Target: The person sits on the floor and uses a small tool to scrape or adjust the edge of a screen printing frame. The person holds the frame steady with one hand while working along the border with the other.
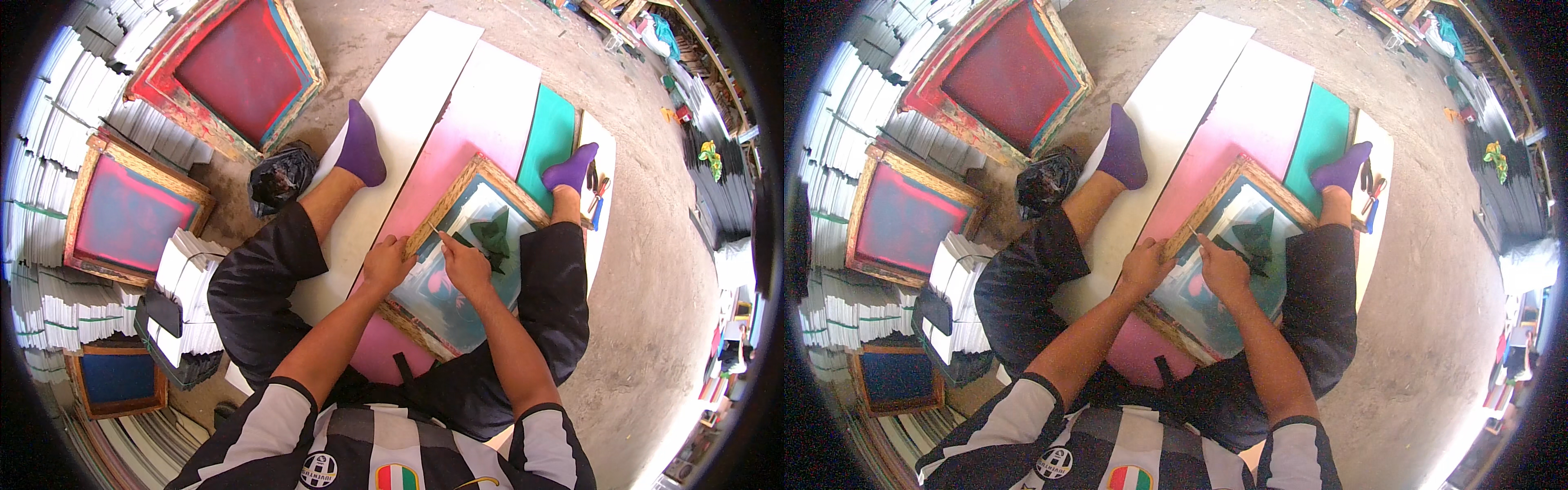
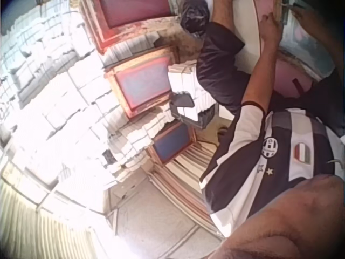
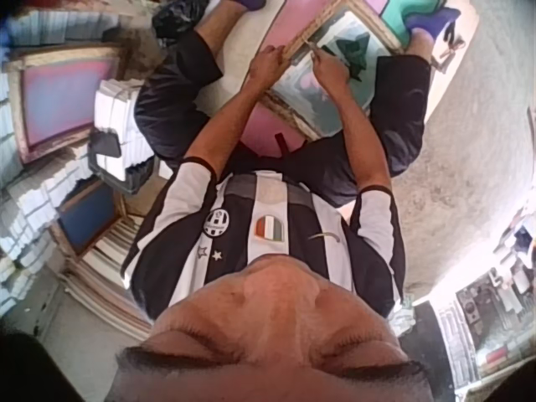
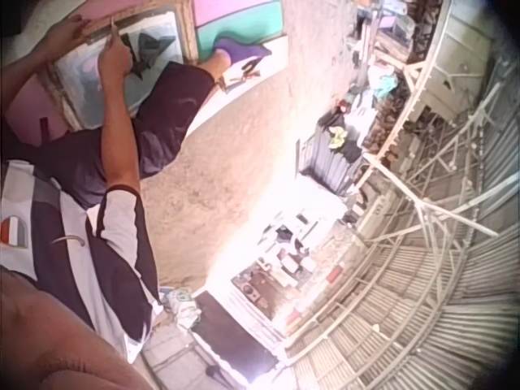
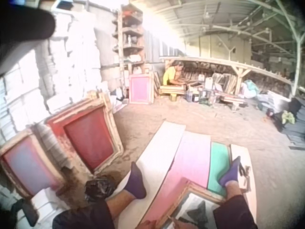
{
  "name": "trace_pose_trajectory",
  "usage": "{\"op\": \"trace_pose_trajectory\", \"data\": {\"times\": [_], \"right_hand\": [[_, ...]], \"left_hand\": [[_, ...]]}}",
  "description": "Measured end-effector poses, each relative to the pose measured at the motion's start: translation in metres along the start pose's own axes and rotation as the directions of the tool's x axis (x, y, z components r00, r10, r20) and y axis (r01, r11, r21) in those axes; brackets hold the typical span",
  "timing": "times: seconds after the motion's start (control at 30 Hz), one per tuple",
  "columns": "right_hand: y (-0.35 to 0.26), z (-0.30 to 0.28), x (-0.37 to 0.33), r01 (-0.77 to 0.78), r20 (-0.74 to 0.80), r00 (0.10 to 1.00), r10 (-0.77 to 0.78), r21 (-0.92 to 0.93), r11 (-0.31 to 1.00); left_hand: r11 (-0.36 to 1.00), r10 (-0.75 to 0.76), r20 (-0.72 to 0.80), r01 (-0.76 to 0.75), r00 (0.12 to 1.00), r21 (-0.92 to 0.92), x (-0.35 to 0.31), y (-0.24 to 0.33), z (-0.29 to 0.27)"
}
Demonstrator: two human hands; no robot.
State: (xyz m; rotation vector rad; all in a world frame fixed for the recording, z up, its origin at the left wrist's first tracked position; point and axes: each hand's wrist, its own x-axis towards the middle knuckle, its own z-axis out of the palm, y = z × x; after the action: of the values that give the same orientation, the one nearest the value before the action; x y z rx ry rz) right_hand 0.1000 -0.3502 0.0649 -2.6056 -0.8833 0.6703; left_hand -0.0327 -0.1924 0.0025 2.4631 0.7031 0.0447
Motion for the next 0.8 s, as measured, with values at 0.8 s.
{"op": "trace_pose_trajectory", "data": {"times": [0.8], "right_hand": [[-0.065, -0.007, 0.017, -0.076, 0.126, 0.984, 0.126, -0.341, 0.937]], "left_hand": [[0.996, 0.051, 0.016, -0.049, 0.999, -0.075, 0.003, -0.006, 0.004]]}}
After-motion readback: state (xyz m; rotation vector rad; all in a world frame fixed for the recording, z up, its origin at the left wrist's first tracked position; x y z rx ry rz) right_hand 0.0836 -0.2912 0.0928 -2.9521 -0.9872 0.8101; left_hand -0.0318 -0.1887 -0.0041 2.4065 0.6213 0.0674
